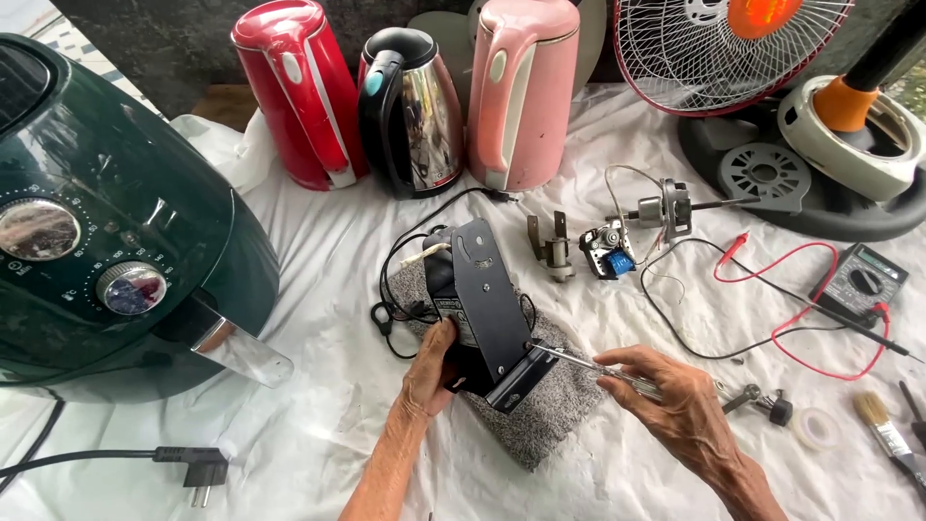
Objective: Reassembling a small electrical unit by connecting wires and securing components with a screwdriver on a workshop surface.
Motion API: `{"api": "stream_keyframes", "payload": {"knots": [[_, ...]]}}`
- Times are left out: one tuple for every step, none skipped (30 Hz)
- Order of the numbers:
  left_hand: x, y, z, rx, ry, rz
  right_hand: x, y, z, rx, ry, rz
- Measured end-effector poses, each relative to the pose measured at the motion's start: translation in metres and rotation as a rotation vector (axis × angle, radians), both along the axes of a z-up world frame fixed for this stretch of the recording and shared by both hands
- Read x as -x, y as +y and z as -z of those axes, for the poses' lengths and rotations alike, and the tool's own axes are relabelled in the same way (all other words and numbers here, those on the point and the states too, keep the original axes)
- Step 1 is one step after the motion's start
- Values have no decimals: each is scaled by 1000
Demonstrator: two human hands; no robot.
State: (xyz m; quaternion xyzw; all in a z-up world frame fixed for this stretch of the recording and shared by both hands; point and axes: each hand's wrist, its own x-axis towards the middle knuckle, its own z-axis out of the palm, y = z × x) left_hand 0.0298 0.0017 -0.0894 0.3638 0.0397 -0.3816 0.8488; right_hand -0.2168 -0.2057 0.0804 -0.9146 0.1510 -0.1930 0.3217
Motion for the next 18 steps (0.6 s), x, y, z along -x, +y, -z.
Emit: {"api": "stream_keyframes", "payload": {"knots": [[2, 1, -13, -1, -2, -2, -1, 0, 1, -1, -2, -2], [5, 2, -27, -32, 12, 12, -1, 0, 2, -6, 1, -5], [8, 2, -40, -62, 27, 26, -1, -1, 2, -9, 5, -8], [7, 3, -36, -63, 27, 25, -2, 0, 2, -10, 4, -9], [6, 3, -31, -43, 7, 28, -2, 0, 2, 4, 10, -1], [6, 3, -26, -23, -13, 31, -2, 1, 2, 17, 15, 8], [4, 3, -21, -21, -15, 30, -2, 2, 0, 19, 13, 7], [2, 3, -17, -21, 7, 12, -3, 2, -1, 37, -15, -19], [1, 2, -12, -21, 30, -6, -2, 3, -3, 56, -41, -44], [2, 3, -10, -18, 29, -6, -1, 3, -4, 59, -42, -45], [1, 3, -8, 10, 10, 2, 0, 2, -5, 29, -33, -36], [0, 2, -6, 37, -9, 11, 1, 2, -7, 0, -25, -27], [2, 4, -10, 40, -12, 14, 3, 2, -6, 3, -28, -24], [3, 6, -14, 88, -61, 41, 6, 3, -5, -103, 39, 58], [4, 6, -18, 138, -109, 72, 9, 3, -5, -207, 104, 145], [4, 6, -17, 143, -112, 78, 14, 0, -3, -202, 100, 151], [4, 6, -16, 108, -107, 67, 19, -3, -1, -276, 113, 201], [3, 5, -14, 74, -103, 57, 25, -6, 2, -351, 125, 252]]}}
